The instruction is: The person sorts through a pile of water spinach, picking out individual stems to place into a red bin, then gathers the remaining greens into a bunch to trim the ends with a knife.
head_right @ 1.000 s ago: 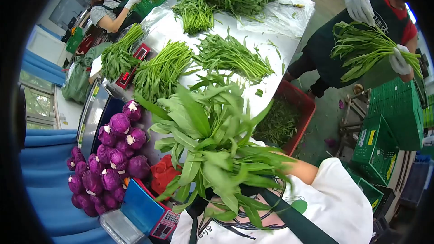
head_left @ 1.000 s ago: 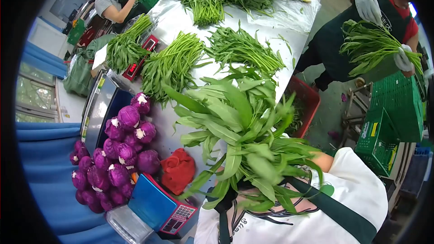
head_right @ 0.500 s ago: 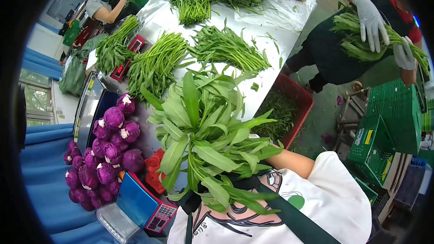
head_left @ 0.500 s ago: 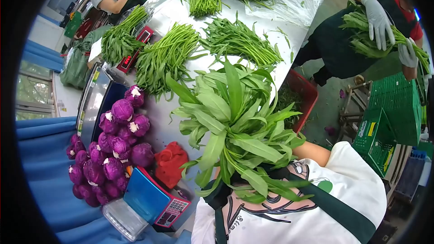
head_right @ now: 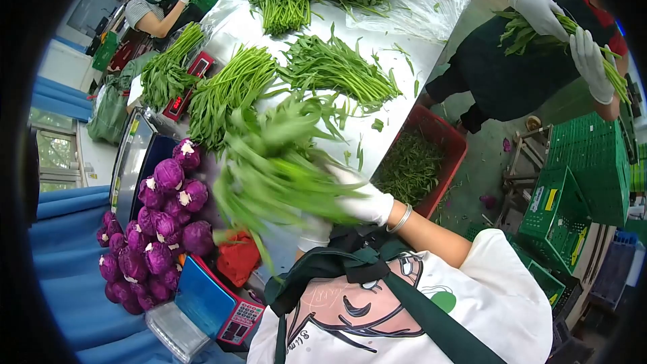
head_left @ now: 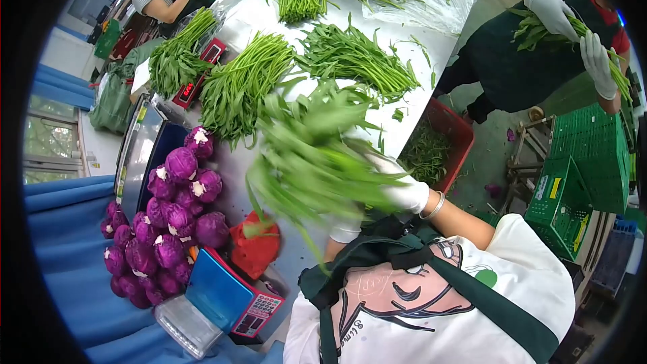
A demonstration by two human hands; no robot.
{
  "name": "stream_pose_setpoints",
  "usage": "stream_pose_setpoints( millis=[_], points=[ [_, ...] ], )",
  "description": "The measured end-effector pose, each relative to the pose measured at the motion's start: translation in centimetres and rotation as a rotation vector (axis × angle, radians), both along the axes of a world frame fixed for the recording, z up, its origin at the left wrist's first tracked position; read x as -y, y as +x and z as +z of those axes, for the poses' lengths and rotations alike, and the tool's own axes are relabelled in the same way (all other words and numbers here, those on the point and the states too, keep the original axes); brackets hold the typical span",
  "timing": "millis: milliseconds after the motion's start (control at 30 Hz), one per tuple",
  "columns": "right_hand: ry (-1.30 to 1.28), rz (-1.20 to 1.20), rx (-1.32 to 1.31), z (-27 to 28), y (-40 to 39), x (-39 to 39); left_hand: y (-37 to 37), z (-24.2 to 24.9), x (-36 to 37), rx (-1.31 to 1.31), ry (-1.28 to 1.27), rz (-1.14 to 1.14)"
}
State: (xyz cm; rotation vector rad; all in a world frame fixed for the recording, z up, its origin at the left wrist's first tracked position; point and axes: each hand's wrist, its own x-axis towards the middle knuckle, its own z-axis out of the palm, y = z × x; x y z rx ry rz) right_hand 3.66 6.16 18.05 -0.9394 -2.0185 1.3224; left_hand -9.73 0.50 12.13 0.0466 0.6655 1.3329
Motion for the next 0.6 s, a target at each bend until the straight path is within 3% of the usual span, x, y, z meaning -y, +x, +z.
stream_pose_setpoints(
  millis=[67, 100, 133, 167, 267, 467, 567, 600],
  points=[
    [-0.13, -0.041, -0.137, 0.8, -0.2, 0.0, 0.2, 1.4, -0.7, 0.043, 0.026, 0.003],
    [-0.404, -0.047, -0.217, 2.6, -0.1, -0.1, 0.0, 2.7, -0.8, 0.05, 0.002, -0.009],
    [-0.681, -0.052, -0.293, 4.2, 0.3, -0.2, -0.5, 2.2, -0.7, 0.217, 0.226, -0.085],
    [-0.481, -0.102, -0.235, 3.1, 0.5, -0.3, -0.5, 2.4, -0.6, 0.225, 0.245, -0.075],
    [-0.403, -0.098, -0.144, 1.8, 2.1, -0.5, -0.6, 3.6, -0.7, 0.206, 0.264, -0.058],
    [-0.624, 0.094, -0.13, -0.1, 2.4, 0.0, -1.5, 4.7, -1.2, 0.1, 0.309, -0.046],
    [-1.091, 0.209, -0.407, -1.9, 1.2, 0.5, -2.5, 4.8, -1.5, -0.092, 0.271, -0.038],
    [-0.885, 0.247, -0.31, -1.5, 0.7, 0.2, -3.0, 4.5, -1.6, -0.079, 0.297, -0.046]
  ],
)
